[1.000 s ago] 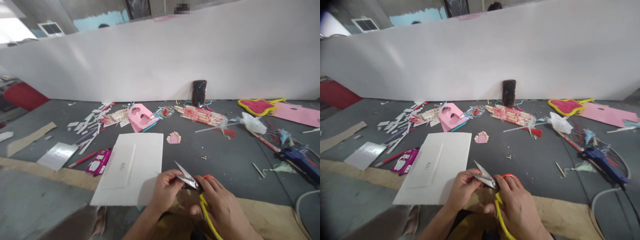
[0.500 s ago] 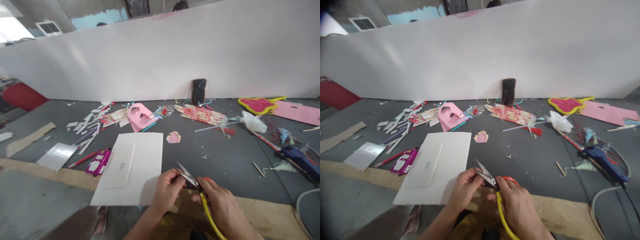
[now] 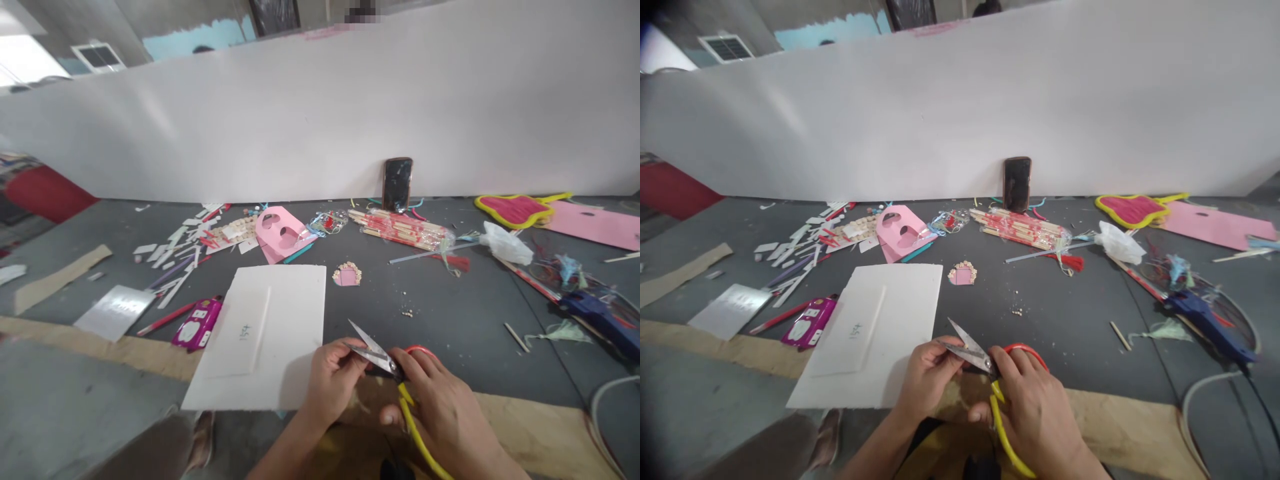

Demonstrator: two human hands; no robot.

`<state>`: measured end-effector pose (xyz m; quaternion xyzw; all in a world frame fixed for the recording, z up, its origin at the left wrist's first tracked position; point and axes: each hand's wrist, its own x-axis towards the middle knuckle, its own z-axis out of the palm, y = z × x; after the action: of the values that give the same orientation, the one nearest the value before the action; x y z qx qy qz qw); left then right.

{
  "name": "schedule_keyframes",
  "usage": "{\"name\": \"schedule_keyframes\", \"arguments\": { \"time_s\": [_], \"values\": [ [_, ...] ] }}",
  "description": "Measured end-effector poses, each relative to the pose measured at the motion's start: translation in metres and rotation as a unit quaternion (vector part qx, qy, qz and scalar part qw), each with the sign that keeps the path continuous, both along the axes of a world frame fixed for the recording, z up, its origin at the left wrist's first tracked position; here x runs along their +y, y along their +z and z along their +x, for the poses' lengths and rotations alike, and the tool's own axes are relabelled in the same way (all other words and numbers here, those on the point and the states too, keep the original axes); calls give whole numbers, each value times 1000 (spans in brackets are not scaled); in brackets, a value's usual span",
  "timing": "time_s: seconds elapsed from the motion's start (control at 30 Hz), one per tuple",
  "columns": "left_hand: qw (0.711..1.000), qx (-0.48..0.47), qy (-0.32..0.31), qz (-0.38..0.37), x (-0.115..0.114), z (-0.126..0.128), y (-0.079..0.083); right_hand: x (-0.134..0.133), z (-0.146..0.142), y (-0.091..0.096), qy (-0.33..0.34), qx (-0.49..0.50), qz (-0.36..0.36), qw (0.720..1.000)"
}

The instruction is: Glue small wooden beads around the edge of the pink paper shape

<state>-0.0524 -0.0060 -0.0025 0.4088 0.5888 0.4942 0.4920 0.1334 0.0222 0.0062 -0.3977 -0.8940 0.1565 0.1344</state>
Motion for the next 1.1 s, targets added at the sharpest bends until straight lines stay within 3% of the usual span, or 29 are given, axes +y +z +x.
{"name": "schedule_keyframes", "arguments": {
  "time_s": [0.2, 0.5, 0.8, 1.1],
  "values": [
    [999, -42, -8, -24, 2, -1, 5, -1, -1, -3, 8, 21, 28, 999],
    [998, -51, -8, -45, 0, 1, -3, 1, -2, -1, 12, -15, 27, 999],
    [1000, -1, 0, -5, 4, 3, 0, 2, 1, -7, -13, -13, 25, 1000],
    [1000, -16, -6, -6, 1, 2, -1, 1, 3, 1, -5, -16, 21, 1000]
  ]
}}
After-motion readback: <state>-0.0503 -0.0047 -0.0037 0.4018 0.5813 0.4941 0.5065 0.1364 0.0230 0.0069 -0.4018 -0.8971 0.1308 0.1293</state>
